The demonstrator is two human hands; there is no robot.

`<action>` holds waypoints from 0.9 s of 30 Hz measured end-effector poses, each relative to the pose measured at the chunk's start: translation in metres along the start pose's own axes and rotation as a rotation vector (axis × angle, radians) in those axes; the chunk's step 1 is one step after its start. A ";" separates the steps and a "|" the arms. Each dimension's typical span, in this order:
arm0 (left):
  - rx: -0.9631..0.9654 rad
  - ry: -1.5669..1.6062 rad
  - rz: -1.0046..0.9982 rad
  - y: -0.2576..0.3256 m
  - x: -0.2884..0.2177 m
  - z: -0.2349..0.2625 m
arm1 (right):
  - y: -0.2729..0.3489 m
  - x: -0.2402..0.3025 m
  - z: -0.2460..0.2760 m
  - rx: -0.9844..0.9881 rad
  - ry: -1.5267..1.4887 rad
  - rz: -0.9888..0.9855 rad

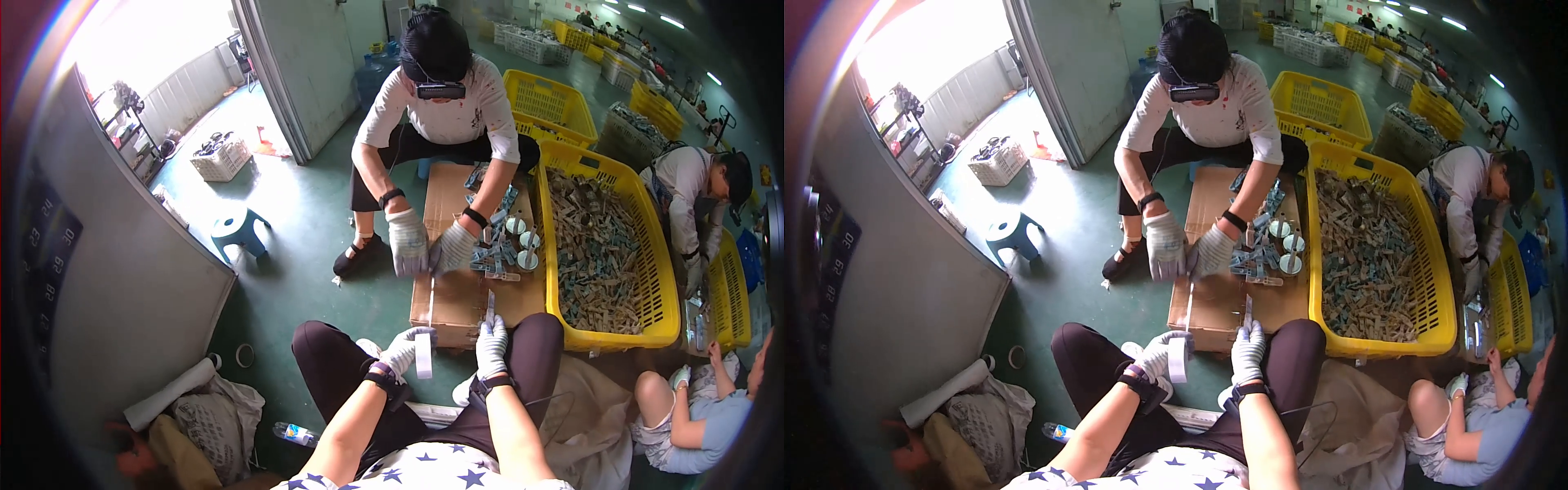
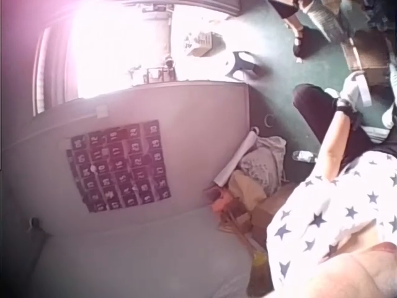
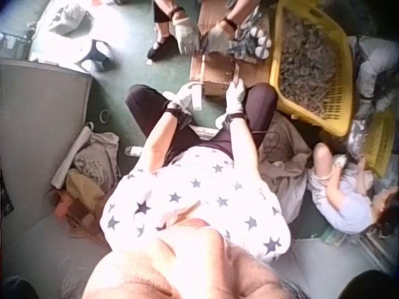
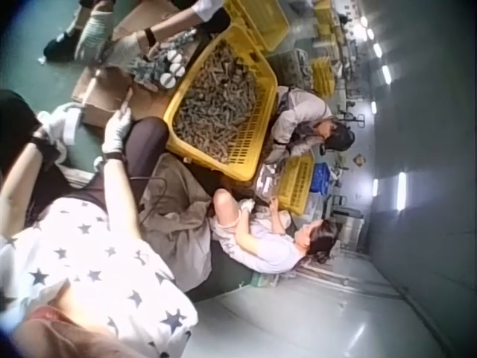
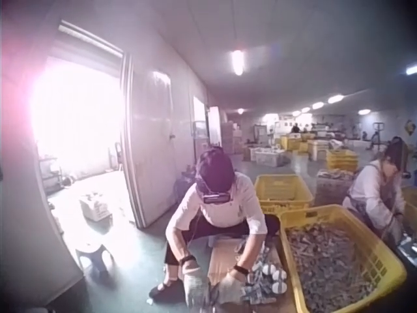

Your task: Sorting and assembling plastic and metal components for light bulbs into sets.

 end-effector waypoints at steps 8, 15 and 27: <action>0.002 -0.019 0.076 0.013 0.015 0.012 | 0.010 0.028 -0.005 0.043 -0.067 -0.050; -0.034 -0.075 0.045 0.014 0.014 0.019 | 0.018 0.056 -0.003 0.099 0.048 0.029; -0.109 -0.245 -0.030 0.011 0.013 0.025 | 0.090 0.139 -0.081 0.874 1.063 0.952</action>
Point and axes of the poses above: each hand's wrist, its own y-axis away from the middle knuckle, its own z-axis out of the back of the hand, x = y × z, the point moved 8 cm from there along -y, towards the middle knuckle, and after that the axes turned 14 degrees about -x, right-handed, at the moved point
